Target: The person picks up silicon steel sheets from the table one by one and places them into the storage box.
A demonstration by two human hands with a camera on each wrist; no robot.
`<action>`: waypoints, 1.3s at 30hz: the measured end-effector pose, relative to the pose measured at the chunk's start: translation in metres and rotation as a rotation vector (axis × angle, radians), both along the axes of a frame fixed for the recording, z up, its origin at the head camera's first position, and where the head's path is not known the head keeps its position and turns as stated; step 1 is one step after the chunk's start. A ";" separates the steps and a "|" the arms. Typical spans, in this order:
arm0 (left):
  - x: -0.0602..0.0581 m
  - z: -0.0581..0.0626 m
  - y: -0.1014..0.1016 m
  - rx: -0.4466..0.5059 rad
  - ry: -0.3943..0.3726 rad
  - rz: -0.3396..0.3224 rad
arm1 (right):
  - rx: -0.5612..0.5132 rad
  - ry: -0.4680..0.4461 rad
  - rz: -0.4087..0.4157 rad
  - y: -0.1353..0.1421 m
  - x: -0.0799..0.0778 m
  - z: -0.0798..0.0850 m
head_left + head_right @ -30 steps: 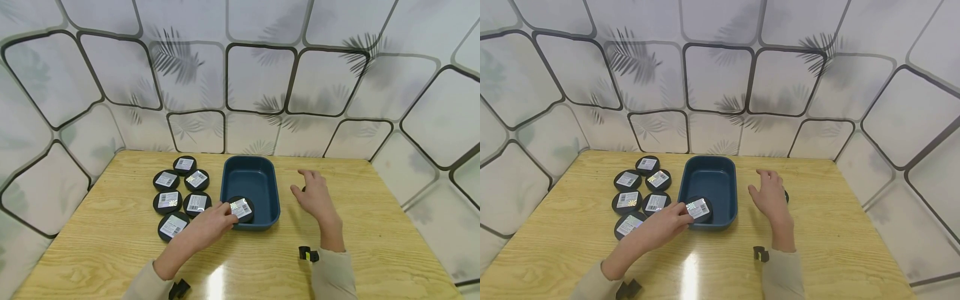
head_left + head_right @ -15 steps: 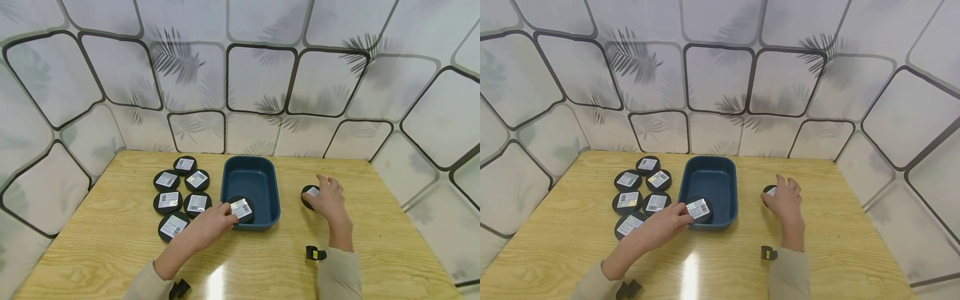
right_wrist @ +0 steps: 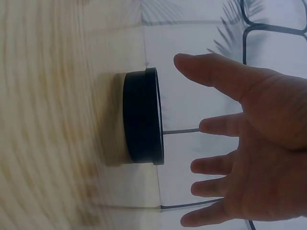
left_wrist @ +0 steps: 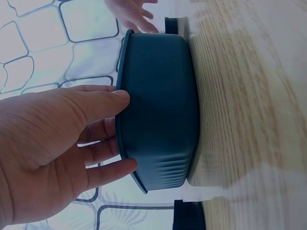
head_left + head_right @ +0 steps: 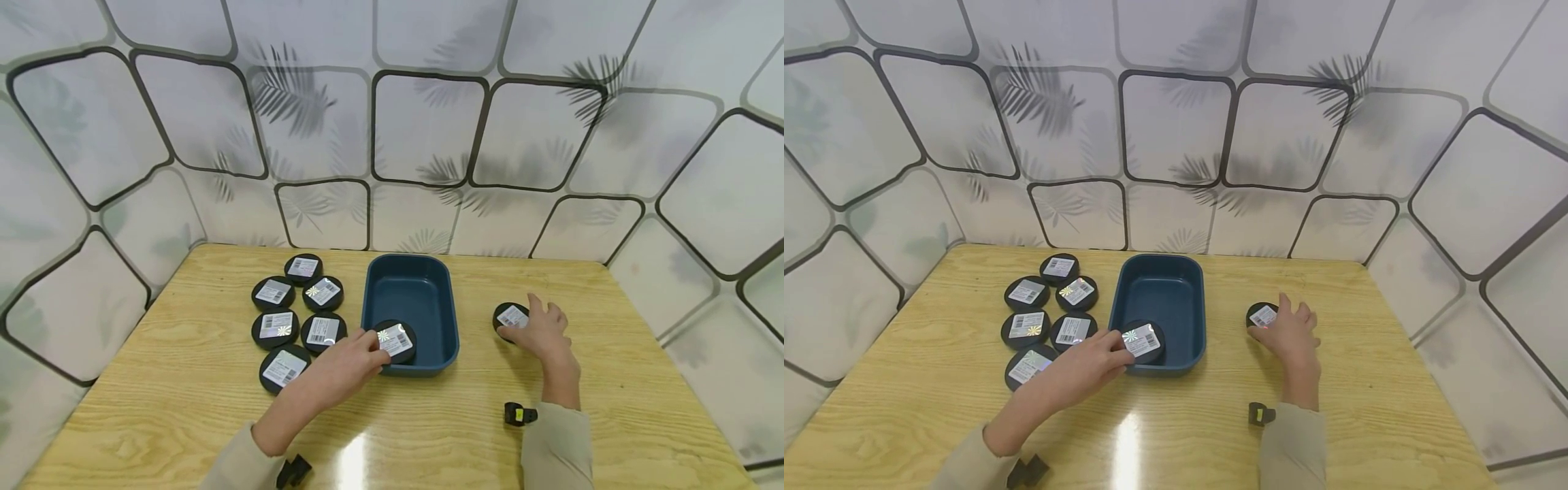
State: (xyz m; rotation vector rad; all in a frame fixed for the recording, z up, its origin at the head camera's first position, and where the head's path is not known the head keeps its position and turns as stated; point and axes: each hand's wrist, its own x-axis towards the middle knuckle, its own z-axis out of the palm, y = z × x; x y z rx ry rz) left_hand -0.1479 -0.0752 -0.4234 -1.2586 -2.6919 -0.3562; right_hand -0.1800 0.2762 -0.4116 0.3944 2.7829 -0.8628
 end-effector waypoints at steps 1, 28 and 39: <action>0.000 0.000 0.000 0.000 0.001 -0.001 | 0.001 -0.003 0.004 0.001 0.000 -0.001; -0.001 -0.002 0.000 0.025 0.036 -0.020 | -0.010 -0.021 0.032 0.006 -0.006 -0.020; -0.001 -0.002 0.000 0.009 0.018 -0.004 | -0.017 -0.002 0.028 0.008 -0.009 -0.027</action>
